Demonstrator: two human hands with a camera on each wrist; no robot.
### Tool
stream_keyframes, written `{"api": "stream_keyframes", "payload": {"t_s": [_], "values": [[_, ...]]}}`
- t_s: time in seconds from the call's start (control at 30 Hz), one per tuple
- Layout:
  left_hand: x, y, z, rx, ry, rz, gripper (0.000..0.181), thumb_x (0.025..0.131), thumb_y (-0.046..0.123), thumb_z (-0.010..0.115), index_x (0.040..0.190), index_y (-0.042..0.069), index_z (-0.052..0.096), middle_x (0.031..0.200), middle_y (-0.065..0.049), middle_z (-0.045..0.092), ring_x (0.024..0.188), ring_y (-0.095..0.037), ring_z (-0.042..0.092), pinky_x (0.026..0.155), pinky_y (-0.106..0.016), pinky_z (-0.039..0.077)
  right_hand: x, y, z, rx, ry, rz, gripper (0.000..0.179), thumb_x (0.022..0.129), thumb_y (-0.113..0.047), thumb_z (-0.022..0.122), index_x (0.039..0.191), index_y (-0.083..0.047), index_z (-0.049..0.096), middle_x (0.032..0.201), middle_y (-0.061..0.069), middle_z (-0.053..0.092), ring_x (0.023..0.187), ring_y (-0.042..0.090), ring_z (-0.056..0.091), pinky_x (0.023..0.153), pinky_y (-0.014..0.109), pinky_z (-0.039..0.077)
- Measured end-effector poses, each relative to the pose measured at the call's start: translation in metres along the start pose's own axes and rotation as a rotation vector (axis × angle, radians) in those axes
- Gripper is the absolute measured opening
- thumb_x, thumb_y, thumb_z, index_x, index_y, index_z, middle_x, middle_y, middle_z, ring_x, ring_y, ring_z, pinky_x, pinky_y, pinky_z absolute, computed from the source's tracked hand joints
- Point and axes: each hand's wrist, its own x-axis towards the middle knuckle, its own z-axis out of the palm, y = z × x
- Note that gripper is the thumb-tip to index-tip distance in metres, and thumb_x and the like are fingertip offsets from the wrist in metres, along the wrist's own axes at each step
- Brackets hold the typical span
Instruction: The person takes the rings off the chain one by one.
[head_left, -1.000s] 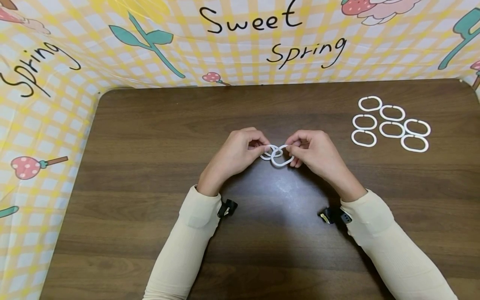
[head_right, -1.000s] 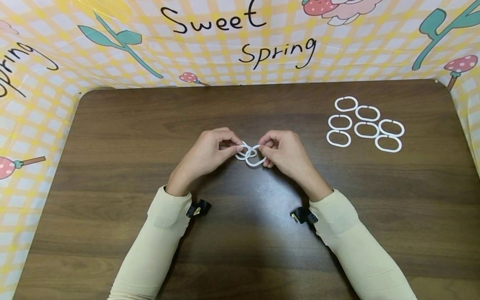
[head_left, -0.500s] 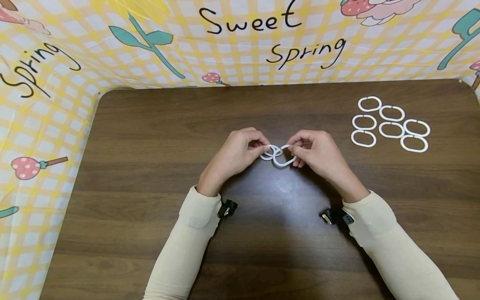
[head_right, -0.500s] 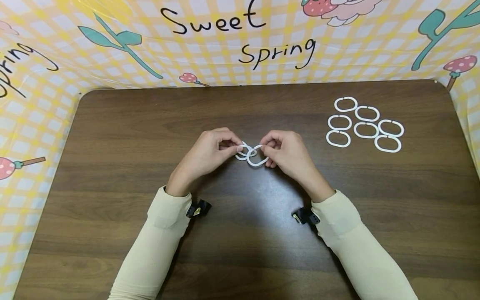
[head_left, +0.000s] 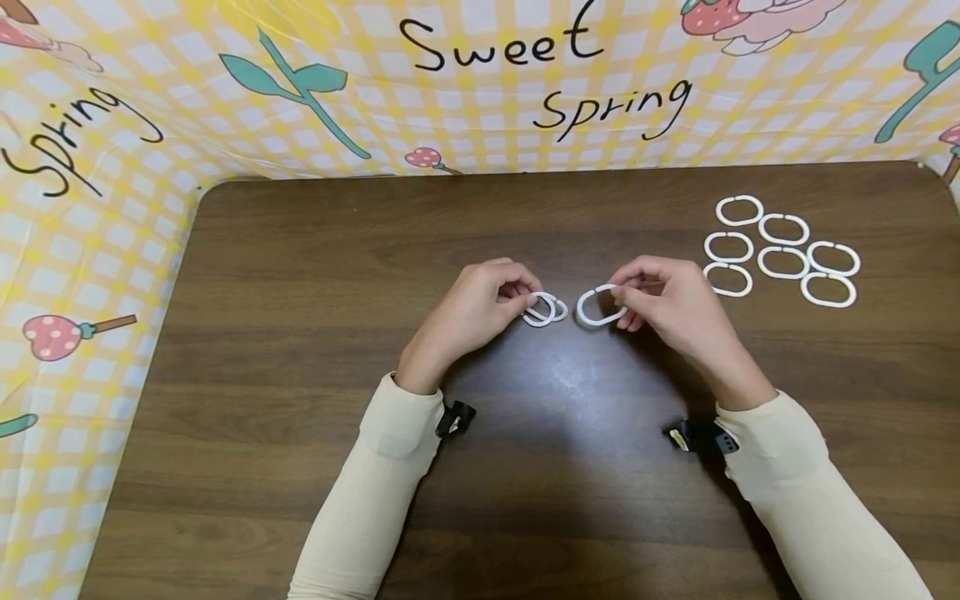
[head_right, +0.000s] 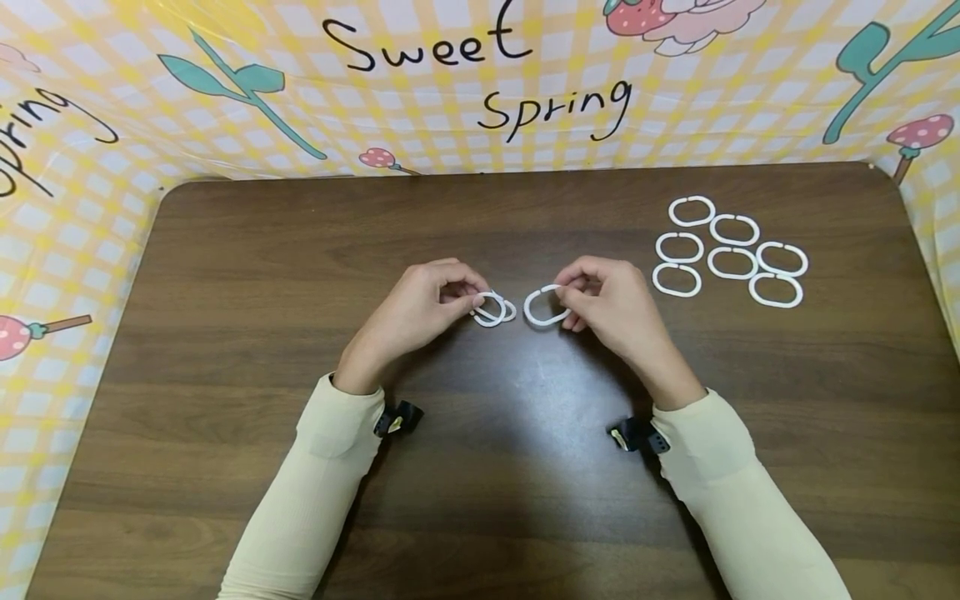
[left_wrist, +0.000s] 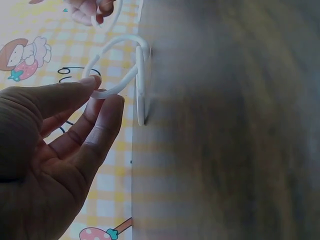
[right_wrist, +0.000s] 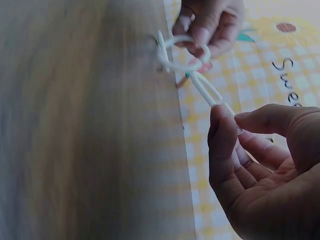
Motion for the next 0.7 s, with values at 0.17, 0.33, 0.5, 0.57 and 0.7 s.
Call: {"api": "stream_keyframes", "payload": {"t_s": [0.17,0.33,0.5,0.57,0.7], "values": [[0.0,-0.001,0.001,0.004,0.001,0.003,0.01,0.097,0.001,0.07,0.105,0.002,0.077,0.097,-0.007,0.07,0.09,-0.017,0.065,0.083,-0.027,0.055,-0.004,0.008,-0.018,0.013,0.039,-0.015,0.013,0.097,0.002,0.067,0.106,0.011,0.069,0.074,-0.01,0.07,0.057,0.01,0.068,0.056,0.025,0.058],[-0.001,-0.002,0.0,-0.005,-0.006,0.003,0.014,0.099,-0.001,0.066,0.108,0.004,0.076,0.099,-0.007,0.07,0.092,-0.017,0.065,0.086,-0.027,0.057,-0.01,0.02,-0.038,0.018,0.093,-0.011,0.01,0.097,0.002,0.066,0.104,0.008,0.068,0.074,-0.01,0.072,0.056,0.009,0.069,0.055,0.023,0.057],[-0.002,-0.003,-0.002,-0.007,-0.006,0.001,0.015,0.099,-0.002,0.066,0.106,0.005,0.076,0.099,-0.006,0.069,0.092,-0.017,0.064,0.086,-0.028,0.056,-0.016,0.033,-0.061,0.081,0.141,-0.001,0.017,0.096,0.006,0.065,0.095,-0.007,0.074,0.075,-0.009,0.074,0.056,0.009,0.069,0.053,0.022,0.056],[-0.002,-0.003,-0.003,-0.005,-0.006,0.001,0.014,0.099,-0.001,0.066,0.106,0.006,0.076,0.099,-0.006,0.069,0.092,-0.017,0.064,0.085,-0.027,0.056,-0.019,0.039,-0.07,0.15,0.167,-0.002,0.024,0.095,0.009,0.064,0.092,-0.011,0.076,0.075,-0.008,0.075,0.054,0.009,0.069,0.052,0.021,0.056],[-0.004,-0.004,-0.003,-0.006,-0.004,0.0,0.013,0.099,-0.001,0.066,0.106,0.004,0.076,0.098,-0.006,0.07,0.091,-0.017,0.064,0.084,-0.028,0.056,-0.025,0.048,-0.087,0.294,0.226,-0.002,0.027,0.094,0.012,0.063,0.089,-0.01,0.077,0.076,-0.005,0.077,0.052,0.011,0.069,0.05,0.022,0.056]]}}
